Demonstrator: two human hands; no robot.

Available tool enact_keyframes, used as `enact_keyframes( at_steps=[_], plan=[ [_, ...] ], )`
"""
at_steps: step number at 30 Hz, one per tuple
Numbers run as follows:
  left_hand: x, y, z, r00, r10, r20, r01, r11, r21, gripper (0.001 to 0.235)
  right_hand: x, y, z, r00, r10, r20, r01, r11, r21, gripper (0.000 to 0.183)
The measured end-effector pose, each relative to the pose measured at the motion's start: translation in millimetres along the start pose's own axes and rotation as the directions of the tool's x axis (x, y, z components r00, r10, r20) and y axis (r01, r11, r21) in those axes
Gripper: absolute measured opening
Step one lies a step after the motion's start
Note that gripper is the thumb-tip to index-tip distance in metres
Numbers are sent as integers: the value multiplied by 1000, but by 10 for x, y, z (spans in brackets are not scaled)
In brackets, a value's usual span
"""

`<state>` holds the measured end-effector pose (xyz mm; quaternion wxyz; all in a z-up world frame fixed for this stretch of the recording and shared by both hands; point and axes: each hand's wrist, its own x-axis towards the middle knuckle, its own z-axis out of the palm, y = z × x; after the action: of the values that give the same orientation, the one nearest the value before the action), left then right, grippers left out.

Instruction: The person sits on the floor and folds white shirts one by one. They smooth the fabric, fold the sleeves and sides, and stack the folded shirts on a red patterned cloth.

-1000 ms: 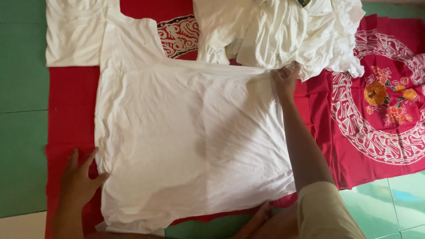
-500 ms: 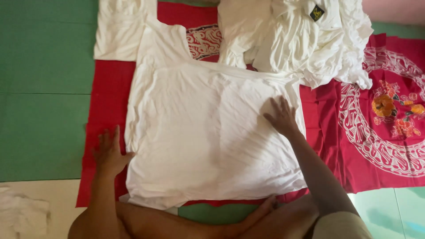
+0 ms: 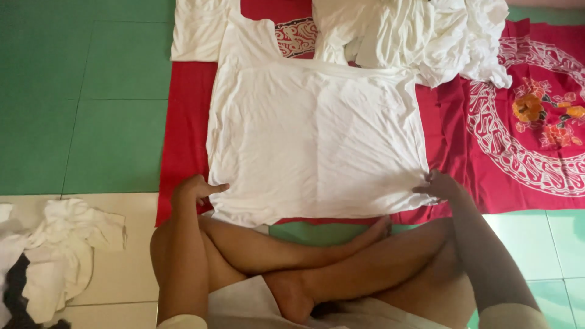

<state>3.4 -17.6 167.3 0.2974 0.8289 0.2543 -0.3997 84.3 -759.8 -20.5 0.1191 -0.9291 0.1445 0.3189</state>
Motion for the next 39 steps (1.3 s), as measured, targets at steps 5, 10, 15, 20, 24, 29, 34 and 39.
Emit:
enact_keyframes(
  at_steps=[5, 10, 15, 20, 24, 29, 34, 39],
  plan=[
    [642, -475, 407, 998, 70, 7, -70, 995, 76, 69, 270, 219, 245, 991, -25, -130, 29, 999, 31, 104],
    [558, -583, 460, 984, 135, -117, -156, 968, -194, 95, 145, 188, 60, 994, -37, -107, 13, 977, -214, 49],
    [287, -413, 405, 998, 4, 69, 13, 967, -254, 60, -665, -386, -197, 998, 41, -48, -47, 991, -127, 55],
    [162, -402, 428, 995, -43, 93, 34, 994, 99, 92, -95, -44, 110, 1000, -23, -21, 14, 941, -338, 103],
    [98, -360, 384, 997, 34, 64, -38, 997, 62, 43, -454, -229, -119, 996, 85, 18, -86, 992, 87, 82],
    [-188, -323, 318, 999, -12, 46, 15, 997, -75, 76, -806, -318, -244, 999, -4, 38, -14, 893, 450, 31],
    [321, -565, 375, 942, 297, 158, -238, 921, -308, 34, -837, -332, -325, 961, -170, 219, 116, 963, 242, 30],
    [267, -520, 296, 955, 262, 138, -225, 944, -240, 37, -1057, -460, -523, 973, -155, 171, 126, 977, 170, 58]
  ],
)
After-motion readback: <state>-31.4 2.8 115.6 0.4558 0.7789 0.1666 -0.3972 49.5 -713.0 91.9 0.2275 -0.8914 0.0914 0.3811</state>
